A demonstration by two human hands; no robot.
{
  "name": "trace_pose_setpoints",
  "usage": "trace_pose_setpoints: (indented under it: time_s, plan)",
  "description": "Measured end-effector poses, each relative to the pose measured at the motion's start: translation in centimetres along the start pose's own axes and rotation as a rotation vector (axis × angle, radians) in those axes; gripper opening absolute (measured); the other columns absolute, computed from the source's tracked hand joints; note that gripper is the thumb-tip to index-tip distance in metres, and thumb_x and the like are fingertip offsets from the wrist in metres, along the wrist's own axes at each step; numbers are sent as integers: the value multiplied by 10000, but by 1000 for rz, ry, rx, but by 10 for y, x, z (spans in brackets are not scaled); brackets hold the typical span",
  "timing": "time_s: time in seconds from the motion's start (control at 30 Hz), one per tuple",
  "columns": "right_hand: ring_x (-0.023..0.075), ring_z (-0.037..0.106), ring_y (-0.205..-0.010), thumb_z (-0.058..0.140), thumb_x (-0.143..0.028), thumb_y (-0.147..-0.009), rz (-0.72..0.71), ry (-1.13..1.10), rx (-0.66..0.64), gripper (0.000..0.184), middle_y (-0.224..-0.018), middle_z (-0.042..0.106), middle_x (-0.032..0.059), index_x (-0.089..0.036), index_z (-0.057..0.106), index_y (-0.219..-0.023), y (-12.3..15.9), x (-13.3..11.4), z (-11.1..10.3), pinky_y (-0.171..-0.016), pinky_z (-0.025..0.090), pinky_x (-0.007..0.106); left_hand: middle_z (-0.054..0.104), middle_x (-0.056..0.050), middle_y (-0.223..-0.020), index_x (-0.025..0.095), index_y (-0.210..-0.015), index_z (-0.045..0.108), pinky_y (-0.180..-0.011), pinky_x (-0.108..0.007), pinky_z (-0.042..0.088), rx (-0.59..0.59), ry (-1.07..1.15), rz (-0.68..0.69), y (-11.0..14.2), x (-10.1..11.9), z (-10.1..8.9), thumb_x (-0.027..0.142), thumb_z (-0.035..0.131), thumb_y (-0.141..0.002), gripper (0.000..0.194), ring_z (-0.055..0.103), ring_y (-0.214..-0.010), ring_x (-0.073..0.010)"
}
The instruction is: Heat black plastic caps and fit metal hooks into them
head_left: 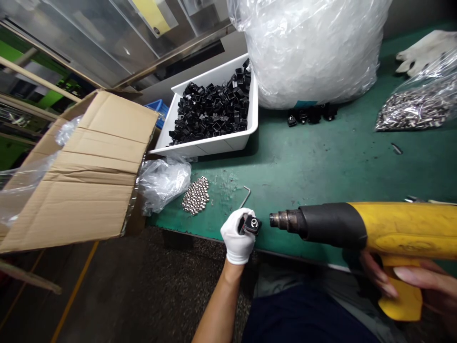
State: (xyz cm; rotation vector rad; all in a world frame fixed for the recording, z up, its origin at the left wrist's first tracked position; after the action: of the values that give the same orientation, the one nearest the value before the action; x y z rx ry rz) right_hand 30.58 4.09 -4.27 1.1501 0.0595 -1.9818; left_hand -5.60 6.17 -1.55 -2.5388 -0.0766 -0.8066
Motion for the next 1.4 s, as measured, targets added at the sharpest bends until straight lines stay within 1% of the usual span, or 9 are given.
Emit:
trace_pose_setpoints:
  time_s: [0.07,0.2,0.33,0.47,0.67,0.83,1.07,1.23,1.4]
  plan:
    - [203,545,-615,577,-528,-874,5,11,-25,343,-727,600,72,-211,700,-927,-1,-2,2,-562,472,302,726,-59,-870,173,-935,714,-810,-283,554,-3,-2,0,0,0,0,143,628,-828,140,693,-801,-177]
    - [206,550,-621,570,-524,-868,-7,12,19,339,-747,600,73,-214,696,-921,-1,-2,1,-569,473,309,729,-66,-867,170,-936,717,-812,-287,561,-5,-9,1,0,0,0,162,628,-834,135,699,-805,-182]
    - [209,544,-605,558,-525,-869,-18,21,1,343,-722,595,75,-212,694,-909,-1,1,0,-556,461,314,732,-71,-870,167,-934,720,-817,-291,563,-8,-14,1,0,0,0,174,627,-843,130,701,-810,-184]
    - [231,554,-649,545,-534,-881,20,37,-54,352,-782,595,85,-215,680,-946,0,2,-4,-605,468,348,729,-68,-871,169,-939,720,-820,-286,557,-10,-15,1,0,0,0,164,625,-842,135,694,-808,-179]
    - [242,557,-670,524,-525,-900,18,67,-99,345,-810,588,86,-219,663,-975,1,3,-8,-619,457,362,724,-58,-867,171,-934,716,-816,-279,551,-10,-16,2,-1,1,0,150,630,-830,137,689,-802,-173]
    - [238,549,-655,531,-534,-887,19,59,-49,349,-779,589,81,-224,673,-961,1,2,-6,-600,450,353,725,-59,-869,171,-940,718,-819,-283,553,-16,-18,2,0,1,0,149,627,-825,148,690,-808,-176]
    - [228,547,-640,542,-540,-886,18,52,-58,359,-777,589,83,-210,671,-946,0,-1,-3,-592,461,347,735,-67,-859,174,-926,724,-810,-291,563,-26,-11,5,-2,1,-1,191,622,-848,129,702,-797,-183]
    - [219,556,-622,567,-557,-867,9,86,-48,362,-744,599,73,-214,671,-918,-2,-6,1,-578,467,326,752,-66,-846,176,-916,741,-796,-293,571,-86,11,21,-5,-2,-4,238,645,-852,131,716,-781,-188]
    - [223,562,-605,582,-573,-839,15,102,-4,393,-702,601,75,-194,675,-883,-4,-9,6,-571,452,327,771,-60,-865,188,-916,759,-797,-289,574,-224,63,56,-15,-5,-12,239,684,-820,131,725,-781,-191]
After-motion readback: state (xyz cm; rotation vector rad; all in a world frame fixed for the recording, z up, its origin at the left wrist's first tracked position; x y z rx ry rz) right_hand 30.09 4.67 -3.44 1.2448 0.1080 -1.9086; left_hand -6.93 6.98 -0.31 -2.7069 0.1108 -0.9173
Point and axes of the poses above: each hand's wrist, its own y-axis away from the middle knuckle, its own z-axis out of the palm, x = y × z, the point moved 3 cm from there along -y, towards the middle knuckle
